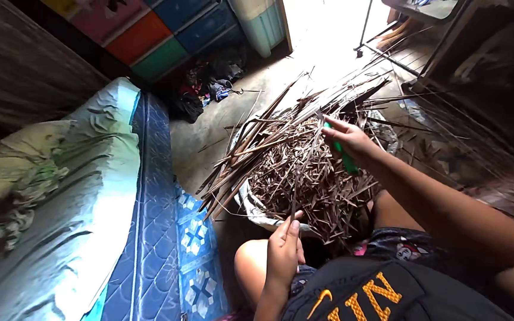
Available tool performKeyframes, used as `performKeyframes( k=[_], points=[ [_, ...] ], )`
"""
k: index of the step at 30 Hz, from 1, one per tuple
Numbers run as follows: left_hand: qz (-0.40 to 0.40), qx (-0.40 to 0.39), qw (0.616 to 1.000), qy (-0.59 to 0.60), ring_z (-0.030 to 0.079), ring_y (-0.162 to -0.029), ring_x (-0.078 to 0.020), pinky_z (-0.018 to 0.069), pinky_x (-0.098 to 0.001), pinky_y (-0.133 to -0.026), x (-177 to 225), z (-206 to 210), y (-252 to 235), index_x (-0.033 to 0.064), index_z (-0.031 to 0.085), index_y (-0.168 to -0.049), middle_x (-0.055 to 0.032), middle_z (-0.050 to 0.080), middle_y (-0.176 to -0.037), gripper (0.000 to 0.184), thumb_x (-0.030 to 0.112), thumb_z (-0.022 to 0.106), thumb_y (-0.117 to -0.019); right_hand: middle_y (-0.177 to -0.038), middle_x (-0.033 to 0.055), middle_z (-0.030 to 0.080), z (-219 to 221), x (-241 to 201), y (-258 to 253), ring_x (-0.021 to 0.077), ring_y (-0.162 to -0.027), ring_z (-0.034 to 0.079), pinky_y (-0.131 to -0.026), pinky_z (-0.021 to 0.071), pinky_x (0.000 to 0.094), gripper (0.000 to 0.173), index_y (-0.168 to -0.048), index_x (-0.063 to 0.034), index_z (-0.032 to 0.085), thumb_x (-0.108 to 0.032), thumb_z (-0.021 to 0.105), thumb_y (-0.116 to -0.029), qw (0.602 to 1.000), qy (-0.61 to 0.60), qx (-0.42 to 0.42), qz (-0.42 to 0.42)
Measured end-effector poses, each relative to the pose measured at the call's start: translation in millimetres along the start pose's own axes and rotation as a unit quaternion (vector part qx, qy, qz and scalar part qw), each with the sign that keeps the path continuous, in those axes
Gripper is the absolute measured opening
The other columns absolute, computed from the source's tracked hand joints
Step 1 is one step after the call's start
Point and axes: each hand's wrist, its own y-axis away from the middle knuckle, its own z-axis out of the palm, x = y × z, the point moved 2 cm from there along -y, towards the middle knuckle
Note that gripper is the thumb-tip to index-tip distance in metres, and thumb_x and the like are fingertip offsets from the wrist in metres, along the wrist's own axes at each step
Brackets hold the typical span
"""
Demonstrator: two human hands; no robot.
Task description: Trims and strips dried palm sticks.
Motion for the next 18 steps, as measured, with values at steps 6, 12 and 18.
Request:
performKeyframes(
  k=[6,12,18],
  points=[
    [-0.006,-0.015,0.999,0.045,0.038,-0.034,0.0003,0.0347,-0.0162,-0.033,-1.9,-4.5,-6.5,-0.0044,0.064,-0.128,0.0063,0.046,-0.048,0.038,0.013,0.036,-0.1093,-0.084,-0.0005,0.060,39.0,7.7,52.2,0.0050,-0.057,0.052,-0.050,0.0462,0.0211,0.059,-0.161,-0.0174,0.033,-0.018,0.052,-0.1044,0.961,0.070,-0.255,0.082],
    [-0.037,-0.034,0.993,0.105,0.043,-0.032,0.0002,0.0354,-0.0143,-0.032,-5.1,-3.9,-11.1,0.0069,0.057,-0.083,0.0024,0.053,-0.048,0.036,0.014,0.034,-0.1098,-0.091,0.0014,0.065,61.8,33.8,82.7,0.0032,-0.058,0.054,-0.052,0.0465,0.0195,0.058,-0.160,-0.0112,0.037,-0.020,0.057,-0.1060,0.935,0.086,-0.316,0.132],
    [-0.048,-0.060,0.983,0.164,0.044,-0.033,-0.0006,0.0384,-0.0153,-0.033,-8.9,-3.1,-13.2,0.0018,0.063,-0.102,0.0025,0.053,-0.048,0.036,0.016,0.031,-0.1098,-0.095,0.0004,0.070,58.7,27.6,76.9,0.0003,-0.056,0.053,-0.051,0.0458,0.0178,0.055,-0.157,-0.0085,0.041,-0.021,0.058,-0.1055,0.956,0.100,-0.264,0.084]
  ],
)
